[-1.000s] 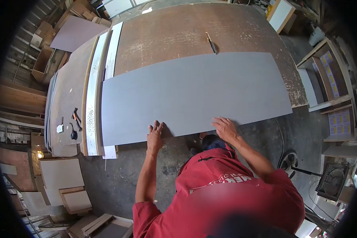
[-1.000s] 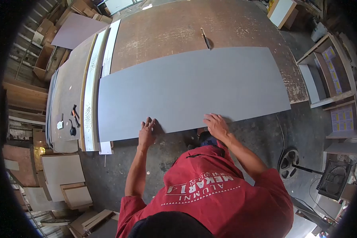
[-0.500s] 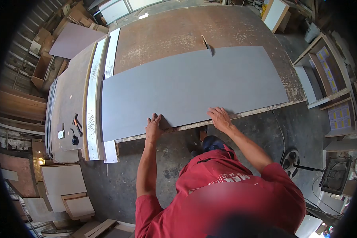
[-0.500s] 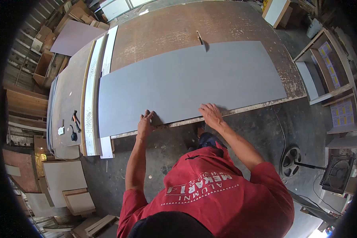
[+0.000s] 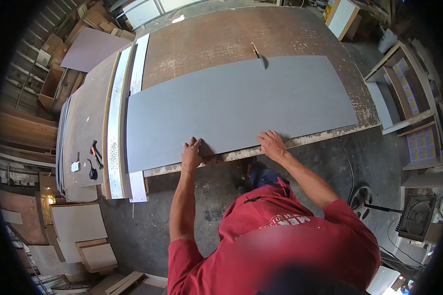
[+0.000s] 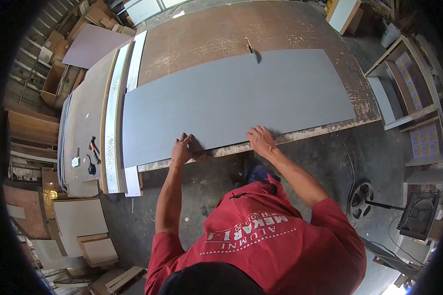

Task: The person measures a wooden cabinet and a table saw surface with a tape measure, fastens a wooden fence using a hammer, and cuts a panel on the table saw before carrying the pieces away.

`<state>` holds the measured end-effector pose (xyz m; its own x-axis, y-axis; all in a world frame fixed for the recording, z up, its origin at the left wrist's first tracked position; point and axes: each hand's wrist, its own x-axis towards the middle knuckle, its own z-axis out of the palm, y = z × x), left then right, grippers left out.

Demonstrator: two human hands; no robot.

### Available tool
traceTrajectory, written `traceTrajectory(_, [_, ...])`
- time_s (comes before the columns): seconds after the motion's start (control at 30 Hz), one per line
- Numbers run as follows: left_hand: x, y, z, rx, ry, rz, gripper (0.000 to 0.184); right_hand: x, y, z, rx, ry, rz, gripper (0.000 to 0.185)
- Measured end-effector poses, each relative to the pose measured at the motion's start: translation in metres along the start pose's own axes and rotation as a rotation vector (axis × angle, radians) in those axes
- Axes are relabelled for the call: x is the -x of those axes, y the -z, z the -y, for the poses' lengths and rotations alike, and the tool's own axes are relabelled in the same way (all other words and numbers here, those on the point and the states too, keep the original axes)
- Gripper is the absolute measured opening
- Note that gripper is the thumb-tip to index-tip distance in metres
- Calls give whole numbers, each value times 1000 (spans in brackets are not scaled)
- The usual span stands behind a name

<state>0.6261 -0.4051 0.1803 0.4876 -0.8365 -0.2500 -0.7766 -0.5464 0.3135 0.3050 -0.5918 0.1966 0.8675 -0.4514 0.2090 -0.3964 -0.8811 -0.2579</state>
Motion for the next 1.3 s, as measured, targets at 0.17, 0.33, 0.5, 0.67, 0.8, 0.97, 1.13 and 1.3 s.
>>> traceTrajectory(0.17, [-30,5,6,-18,-2,16,79,-26,-8,-13,30,-2,-20,23])
traceTrajectory(0.33, [-69,11,6,47,9,3,75,-55,-11,-29,19,-17,-38,21])
traceTrajectory(0.5, [-106,16,10,76,6,-9,69,-93,-28,-46,-7,3,-108,24])
traceTrajectory(0.67, [-134,39,0,63,35,10,66,-122,-24,-59,-4,-121,17,25])
traceTrajectory(0.8, [-156,40,5,81,18,-1,64,-143,-31,-71,14,-159,54,28])
traceTrajectory(0.97, [-183,54,-4,10,1,13,71,-163,-31,-83,26,-131,-6,29])
traceTrajectory(1.13, [-216,49,9,0,-47,-32,73,-188,-33,-91,0,-183,38,25])
traceTrajectory(1.3, [-240,60,2,-38,-35,-25,77,-214,-30,-100,13,-225,67,23])
